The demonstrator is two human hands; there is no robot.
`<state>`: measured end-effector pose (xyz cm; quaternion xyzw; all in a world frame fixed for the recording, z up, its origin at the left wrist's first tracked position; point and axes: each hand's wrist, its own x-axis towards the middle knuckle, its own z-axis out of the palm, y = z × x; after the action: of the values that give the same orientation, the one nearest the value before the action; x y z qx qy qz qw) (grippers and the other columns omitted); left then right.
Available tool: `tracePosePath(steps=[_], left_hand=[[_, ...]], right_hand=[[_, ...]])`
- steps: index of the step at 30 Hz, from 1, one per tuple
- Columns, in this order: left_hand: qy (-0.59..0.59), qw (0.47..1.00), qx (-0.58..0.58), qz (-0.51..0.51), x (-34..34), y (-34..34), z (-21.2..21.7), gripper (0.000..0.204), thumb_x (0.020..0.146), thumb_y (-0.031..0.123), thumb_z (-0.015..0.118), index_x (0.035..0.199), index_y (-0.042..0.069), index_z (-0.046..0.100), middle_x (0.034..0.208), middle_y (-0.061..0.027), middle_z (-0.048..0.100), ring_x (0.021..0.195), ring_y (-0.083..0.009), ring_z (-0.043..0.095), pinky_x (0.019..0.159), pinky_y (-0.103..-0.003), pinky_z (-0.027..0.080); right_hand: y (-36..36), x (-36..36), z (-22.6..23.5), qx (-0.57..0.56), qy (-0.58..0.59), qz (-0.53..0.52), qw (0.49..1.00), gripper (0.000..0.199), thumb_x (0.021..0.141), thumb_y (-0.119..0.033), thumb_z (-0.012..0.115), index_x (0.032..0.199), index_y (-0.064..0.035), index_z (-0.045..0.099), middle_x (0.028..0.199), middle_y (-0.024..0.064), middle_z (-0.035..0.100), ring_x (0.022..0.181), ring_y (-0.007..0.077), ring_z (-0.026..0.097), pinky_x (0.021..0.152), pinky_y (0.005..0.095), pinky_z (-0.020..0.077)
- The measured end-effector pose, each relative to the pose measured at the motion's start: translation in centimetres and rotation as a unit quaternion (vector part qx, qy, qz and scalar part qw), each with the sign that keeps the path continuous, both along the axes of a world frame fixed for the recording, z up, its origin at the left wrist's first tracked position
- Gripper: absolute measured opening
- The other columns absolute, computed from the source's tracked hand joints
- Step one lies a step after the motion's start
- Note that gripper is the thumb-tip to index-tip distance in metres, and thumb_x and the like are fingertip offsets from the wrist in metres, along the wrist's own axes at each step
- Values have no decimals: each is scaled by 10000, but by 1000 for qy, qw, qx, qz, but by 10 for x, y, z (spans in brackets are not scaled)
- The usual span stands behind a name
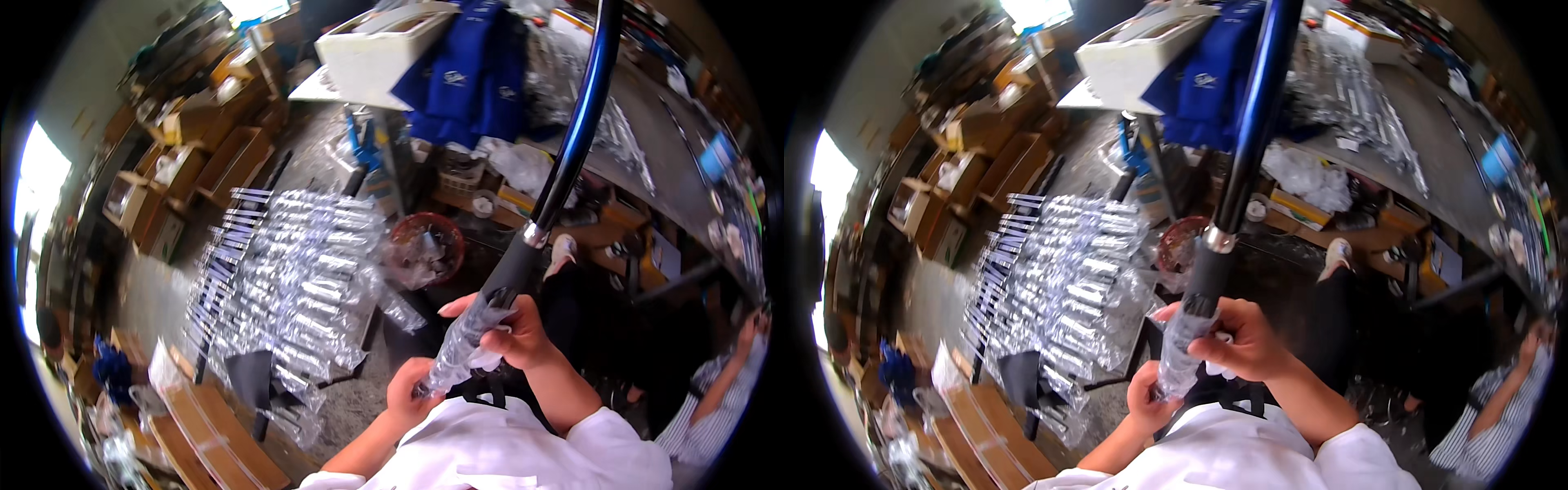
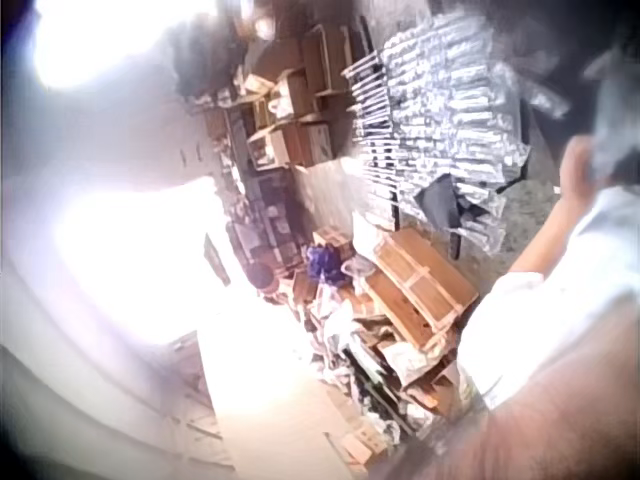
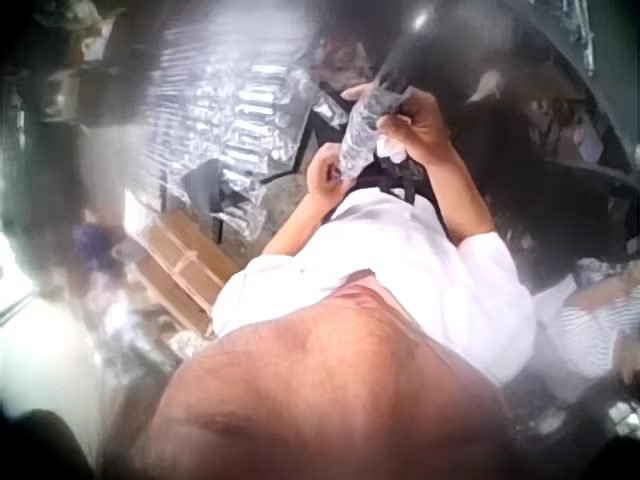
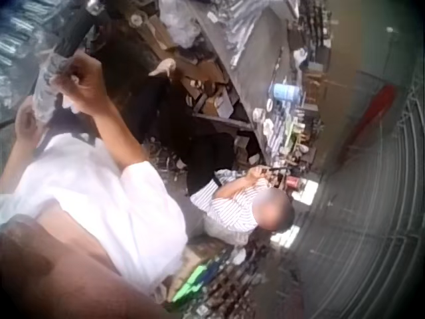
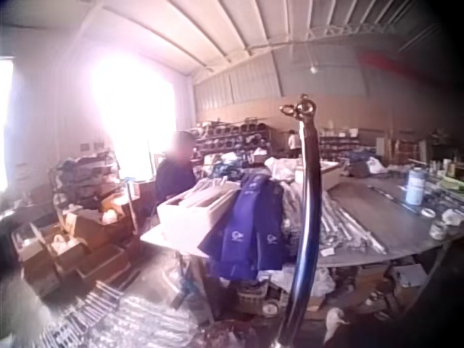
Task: The person cleans the handle of a fishing rod using a white cloth, wiping the grip and metal fittings. The person then picks up another fishing rod from a pile of wrapped rods and repeats the cleaning process on its handle.
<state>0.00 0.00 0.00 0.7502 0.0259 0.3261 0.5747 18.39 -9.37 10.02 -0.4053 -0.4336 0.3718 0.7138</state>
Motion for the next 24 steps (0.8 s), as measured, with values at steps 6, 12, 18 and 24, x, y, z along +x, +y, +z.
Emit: tracePosePath(steps=[6,12,18,24], left_hand=[[-3,994,105,14,28,-18,20,536,593,-12,752,1059,31,489,916,-162,609,765,-302,617,633,-335,494],[32,997,37,-56,30,-15,21,393,649,21,707,1003,-13,540,918,-158,605,764,-275,612,657,-332,487],[40,987,-9,-155,35,-9,25,309,768,115,614,1027,-45,559,905,-129,579,713,-192,579,635,-301,469],[153,784,-446,-403,23,-13,27,483,817,251,605,1179,-43,478,935,-114,539,694,-138,553,614,-256,455]], right_hand=[[-35,17,2,41,-17,-22,999,353,820,-210,667,1049,42,572,1024,176,623,985,232,596,790,338,475],[-45,14,9,46,1,-54,998,354,812,-206,677,1047,37,574,1029,188,616,959,211,590,793,324,465],[-53,17,0,71,-5,-68,995,318,807,-168,667,1040,32,581,1044,175,619,831,137,578,705,270,453],[-64,15,1,44,-6,-106,993,258,782,-125,685,982,13,601,874,63,637,649,45,516,585,206,413]])
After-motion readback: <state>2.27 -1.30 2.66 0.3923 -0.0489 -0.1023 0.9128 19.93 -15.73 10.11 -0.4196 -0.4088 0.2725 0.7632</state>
